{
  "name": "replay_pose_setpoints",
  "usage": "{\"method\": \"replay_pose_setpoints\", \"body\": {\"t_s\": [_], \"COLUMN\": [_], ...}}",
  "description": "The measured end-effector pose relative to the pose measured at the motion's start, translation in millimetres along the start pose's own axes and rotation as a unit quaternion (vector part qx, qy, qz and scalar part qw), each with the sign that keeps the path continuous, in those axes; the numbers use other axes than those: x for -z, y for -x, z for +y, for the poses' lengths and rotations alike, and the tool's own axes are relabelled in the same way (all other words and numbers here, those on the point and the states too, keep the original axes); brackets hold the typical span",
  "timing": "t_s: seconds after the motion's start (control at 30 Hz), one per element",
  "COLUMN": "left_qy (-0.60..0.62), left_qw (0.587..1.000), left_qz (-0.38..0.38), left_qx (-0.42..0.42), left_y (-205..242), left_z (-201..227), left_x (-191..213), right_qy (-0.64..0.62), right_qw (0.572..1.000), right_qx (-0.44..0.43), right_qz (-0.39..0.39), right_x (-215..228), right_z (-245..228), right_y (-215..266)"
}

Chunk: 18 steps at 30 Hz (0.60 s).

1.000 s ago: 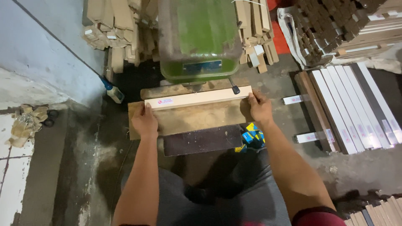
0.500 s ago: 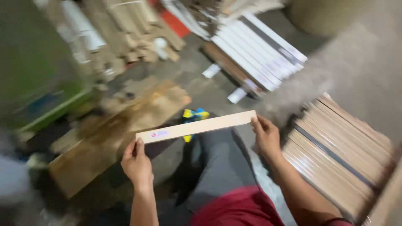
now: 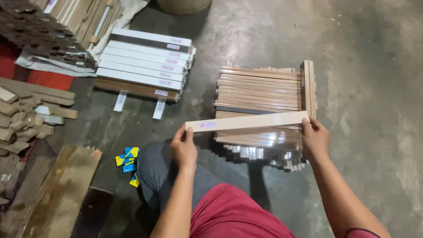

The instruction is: The person is processing wooden slats by picking them up from a pile, aligning them under a pneumatic press, and then stacking the finished pieces.

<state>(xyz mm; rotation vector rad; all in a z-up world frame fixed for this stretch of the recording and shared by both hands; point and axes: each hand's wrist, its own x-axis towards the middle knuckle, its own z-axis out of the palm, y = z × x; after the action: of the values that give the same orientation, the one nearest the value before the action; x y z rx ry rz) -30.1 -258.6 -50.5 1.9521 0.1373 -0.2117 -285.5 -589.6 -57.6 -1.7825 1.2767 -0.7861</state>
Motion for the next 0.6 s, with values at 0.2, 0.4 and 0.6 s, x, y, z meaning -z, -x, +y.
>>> {"method": "replay_pose_setpoints", "body": {"t_s": [0.2,0.4,0.6], "left_qy": [-0.012,0.102,0.283], "left_qw": [0.999,0.993,0.947], "left_qz": [-0.031,0.024,0.148], "left_qx": [0.041,0.056,0.041], "left_y": [4.3,-9.6,-18.4], "left_z": [-4.4,11.3,-9.0], "left_x": [-37.0,14.5,117.4], "right_qy": [0.002,-0.156,-0.187], "right_qw": [0.999,0.987,0.968], "right_qx": [-0.042,-0.042,-0.011], "right_qz": [0.025,-0.021,-0.169], "right_x": [18.2,-29.8,-114.2], "right_z": [29.7,-9.4,-76.2], "right_y": [-3.8,-0.9,37.2]}}
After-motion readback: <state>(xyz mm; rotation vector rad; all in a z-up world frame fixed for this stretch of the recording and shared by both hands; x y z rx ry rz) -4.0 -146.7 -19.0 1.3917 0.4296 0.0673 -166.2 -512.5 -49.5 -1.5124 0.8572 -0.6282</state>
